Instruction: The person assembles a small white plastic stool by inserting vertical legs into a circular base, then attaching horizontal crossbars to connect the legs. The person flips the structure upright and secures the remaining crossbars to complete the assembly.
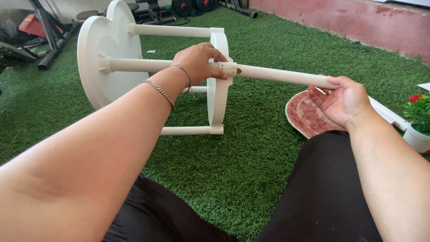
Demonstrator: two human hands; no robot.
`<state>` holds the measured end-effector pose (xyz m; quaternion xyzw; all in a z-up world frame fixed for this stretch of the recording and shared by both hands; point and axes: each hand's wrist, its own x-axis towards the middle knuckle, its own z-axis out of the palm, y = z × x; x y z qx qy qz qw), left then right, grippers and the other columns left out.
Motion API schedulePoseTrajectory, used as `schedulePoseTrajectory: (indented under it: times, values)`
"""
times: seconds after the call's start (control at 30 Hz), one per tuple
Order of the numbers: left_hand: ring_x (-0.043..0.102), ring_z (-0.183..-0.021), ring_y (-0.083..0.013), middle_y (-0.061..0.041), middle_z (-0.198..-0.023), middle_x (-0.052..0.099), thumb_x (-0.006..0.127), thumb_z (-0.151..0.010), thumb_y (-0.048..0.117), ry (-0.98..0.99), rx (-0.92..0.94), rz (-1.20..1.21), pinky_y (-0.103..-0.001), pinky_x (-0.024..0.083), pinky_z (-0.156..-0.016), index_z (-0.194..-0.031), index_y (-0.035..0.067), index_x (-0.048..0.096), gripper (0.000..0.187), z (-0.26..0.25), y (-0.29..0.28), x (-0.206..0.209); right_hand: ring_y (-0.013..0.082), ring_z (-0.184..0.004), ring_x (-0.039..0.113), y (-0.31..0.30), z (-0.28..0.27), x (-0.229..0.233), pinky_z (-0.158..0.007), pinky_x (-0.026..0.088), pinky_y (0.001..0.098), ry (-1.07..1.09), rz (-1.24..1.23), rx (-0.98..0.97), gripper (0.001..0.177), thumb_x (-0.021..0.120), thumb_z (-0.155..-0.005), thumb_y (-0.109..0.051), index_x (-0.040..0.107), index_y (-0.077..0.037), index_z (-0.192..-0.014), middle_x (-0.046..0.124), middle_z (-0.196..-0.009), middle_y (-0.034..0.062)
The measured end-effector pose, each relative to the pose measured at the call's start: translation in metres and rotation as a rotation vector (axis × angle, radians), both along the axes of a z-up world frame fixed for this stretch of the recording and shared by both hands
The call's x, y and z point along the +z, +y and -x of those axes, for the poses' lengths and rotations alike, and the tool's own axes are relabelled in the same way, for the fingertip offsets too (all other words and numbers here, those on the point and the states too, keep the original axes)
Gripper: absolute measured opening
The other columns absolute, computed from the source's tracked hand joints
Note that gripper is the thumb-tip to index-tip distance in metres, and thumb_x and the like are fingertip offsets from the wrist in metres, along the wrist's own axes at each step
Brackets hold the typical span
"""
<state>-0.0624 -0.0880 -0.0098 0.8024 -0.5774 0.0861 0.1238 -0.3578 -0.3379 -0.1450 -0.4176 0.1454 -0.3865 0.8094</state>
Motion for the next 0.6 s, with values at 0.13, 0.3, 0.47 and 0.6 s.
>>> schedulePoseTrajectory:
  times: [0.13, 0.3, 0.47, 0.6]
  values:
    - [0.063, -0.116, -0.0189, 0.008, -0.127, 0.065, 0.083, -0.072, 0.059, 0.018, -0.014, 0.007, -0.040, 0.051, -0.096, -0.110, 0.036, 0.078, 0.044, -0.003, -0.001, 0.000, 0.0333, -0.115, 0.064, 0.003, -0.005, 0.001, -0.108, 0.054, 0.0485, -0.046, 0.002, 0.019, 0.027, 0.059, -0.101, -0.013, 0.052, 0.002, -0.122, 0.057, -0.125, 0.0183]
    - [0.064, -0.116, -0.0196, 0.008, -0.126, 0.066, 0.083, -0.074, 0.058, 0.009, -0.003, -0.023, -0.040, 0.051, -0.097, -0.111, 0.035, 0.077, 0.044, -0.006, 0.000, -0.001, 0.0355, -0.127, 0.062, -0.003, -0.019, -0.003, -0.110, 0.049, 0.0446, -0.050, 0.012, 0.003, 0.023, 0.056, -0.104, -0.010, 0.052, 0.004, -0.122, 0.058, -0.131, 0.0180]
    - [0.064, -0.115, -0.0187, 0.010, -0.126, 0.066, 0.083, -0.073, 0.055, 0.021, -0.046, 0.024, -0.038, 0.051, -0.095, -0.109, 0.035, 0.079, 0.041, -0.008, 0.004, -0.001, 0.0350, -0.128, 0.063, -0.010, -0.035, -0.004, -0.112, 0.048, 0.0424, -0.037, -0.033, 0.018, 0.026, 0.054, -0.106, -0.010, 0.051, 0.007, -0.124, 0.058, -0.133, 0.0194]
    - [0.064, -0.111, -0.0180, 0.008, -0.119, 0.066, 0.084, -0.072, 0.052, 0.027, -0.073, 0.067, -0.037, 0.051, -0.093, -0.109, 0.034, 0.080, 0.041, -0.005, 0.006, -0.005, 0.0345, -0.127, 0.063, -0.005, -0.049, -0.003, -0.111, 0.048, 0.0428, 0.042, -0.069, 0.012, 0.028, 0.051, -0.104, -0.014, 0.048, 0.006, -0.124, 0.058, -0.131, 0.0198]
